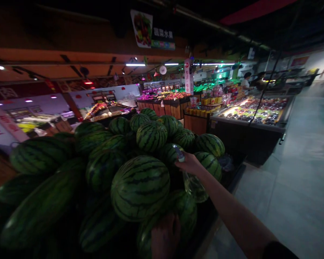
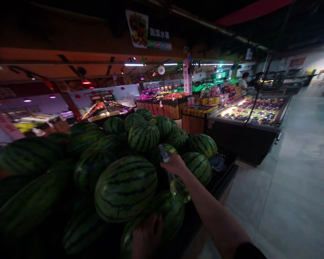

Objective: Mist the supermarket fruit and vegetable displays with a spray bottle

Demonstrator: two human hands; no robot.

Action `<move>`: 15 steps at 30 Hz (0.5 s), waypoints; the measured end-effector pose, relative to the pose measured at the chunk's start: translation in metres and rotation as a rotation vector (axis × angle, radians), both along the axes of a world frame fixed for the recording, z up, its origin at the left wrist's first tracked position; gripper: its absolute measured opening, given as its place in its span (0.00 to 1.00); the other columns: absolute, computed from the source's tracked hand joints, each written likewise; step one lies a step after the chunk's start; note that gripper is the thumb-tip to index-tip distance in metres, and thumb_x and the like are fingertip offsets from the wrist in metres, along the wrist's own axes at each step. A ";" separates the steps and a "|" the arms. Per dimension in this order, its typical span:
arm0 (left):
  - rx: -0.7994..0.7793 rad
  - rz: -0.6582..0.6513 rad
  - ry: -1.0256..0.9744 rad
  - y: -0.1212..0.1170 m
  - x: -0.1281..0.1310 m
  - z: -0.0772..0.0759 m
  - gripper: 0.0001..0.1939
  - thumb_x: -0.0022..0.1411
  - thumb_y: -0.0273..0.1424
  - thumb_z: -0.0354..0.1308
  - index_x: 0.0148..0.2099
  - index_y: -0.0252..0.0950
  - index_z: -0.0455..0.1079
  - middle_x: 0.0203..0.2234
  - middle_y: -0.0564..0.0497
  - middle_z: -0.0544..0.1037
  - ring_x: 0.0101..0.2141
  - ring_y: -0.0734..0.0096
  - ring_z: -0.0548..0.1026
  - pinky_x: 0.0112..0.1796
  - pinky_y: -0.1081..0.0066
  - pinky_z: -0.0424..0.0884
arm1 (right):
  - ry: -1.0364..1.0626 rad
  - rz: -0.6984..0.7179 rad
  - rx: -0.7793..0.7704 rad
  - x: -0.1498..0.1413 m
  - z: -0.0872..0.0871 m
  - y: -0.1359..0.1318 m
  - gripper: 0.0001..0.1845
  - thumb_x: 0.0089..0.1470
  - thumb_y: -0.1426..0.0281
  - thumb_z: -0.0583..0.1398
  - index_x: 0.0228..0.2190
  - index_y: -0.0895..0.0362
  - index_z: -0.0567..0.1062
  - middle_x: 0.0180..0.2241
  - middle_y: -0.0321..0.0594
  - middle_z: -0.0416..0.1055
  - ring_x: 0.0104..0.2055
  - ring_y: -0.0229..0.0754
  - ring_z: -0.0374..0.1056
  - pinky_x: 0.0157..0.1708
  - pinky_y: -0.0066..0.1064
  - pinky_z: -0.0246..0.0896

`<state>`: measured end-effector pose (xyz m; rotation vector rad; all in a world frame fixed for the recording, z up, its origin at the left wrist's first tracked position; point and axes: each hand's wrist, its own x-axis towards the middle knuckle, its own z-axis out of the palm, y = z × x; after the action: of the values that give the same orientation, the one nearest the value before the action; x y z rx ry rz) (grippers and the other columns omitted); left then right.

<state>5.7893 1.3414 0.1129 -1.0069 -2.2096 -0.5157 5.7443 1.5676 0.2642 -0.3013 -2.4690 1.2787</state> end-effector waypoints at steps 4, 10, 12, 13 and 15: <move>-0.004 0.005 -0.048 0.001 0.001 0.000 0.14 0.67 0.25 0.49 0.27 0.41 0.64 0.18 0.57 0.73 0.19 0.75 0.74 0.24 0.70 0.61 | 0.053 0.154 0.022 -0.013 0.026 0.005 0.17 0.47 0.67 0.65 0.40 0.55 0.73 0.30 0.31 0.74 0.26 0.36 0.71 0.30 0.28 0.66; 0.002 0.018 -0.044 0.001 0.001 -0.001 0.13 0.67 0.26 0.50 0.29 0.41 0.65 0.18 0.56 0.74 0.20 0.73 0.74 0.25 0.69 0.61 | 0.067 0.630 -0.006 -0.035 0.075 -0.045 0.13 0.47 0.67 0.65 0.37 0.55 0.74 0.30 0.28 0.73 0.25 0.35 0.73 0.28 0.26 0.68; -0.001 0.017 -0.034 0.001 0.001 -0.001 0.13 0.67 0.26 0.50 0.29 0.41 0.65 0.18 0.56 0.74 0.20 0.73 0.74 0.25 0.69 0.61 | 0.039 0.516 -0.017 -0.050 0.084 -0.048 0.08 0.48 0.70 0.65 0.33 0.56 0.74 0.25 0.27 0.72 0.23 0.36 0.73 0.27 0.24 0.67; -0.006 0.016 -0.037 0.001 0.001 -0.001 0.13 0.67 0.26 0.50 0.29 0.41 0.65 0.18 0.57 0.74 0.20 0.73 0.74 0.25 0.69 0.60 | 0.038 0.416 -0.016 -0.058 0.086 -0.043 0.06 0.48 0.71 0.65 0.31 0.56 0.73 0.22 0.27 0.71 0.23 0.36 0.73 0.26 0.24 0.66; -0.015 0.017 -0.043 0.000 0.002 0.000 0.14 0.67 0.26 0.50 0.28 0.41 0.65 0.18 0.57 0.74 0.20 0.73 0.73 0.24 0.68 0.60 | 0.051 0.215 -0.024 -0.069 0.088 -0.022 0.05 0.48 0.73 0.64 0.30 0.57 0.72 0.19 0.28 0.70 0.22 0.37 0.72 0.24 0.23 0.64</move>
<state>5.7908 1.3417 0.1126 -0.9928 -2.2613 -0.5187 5.6753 1.5453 0.3524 -0.0081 -2.4979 1.3815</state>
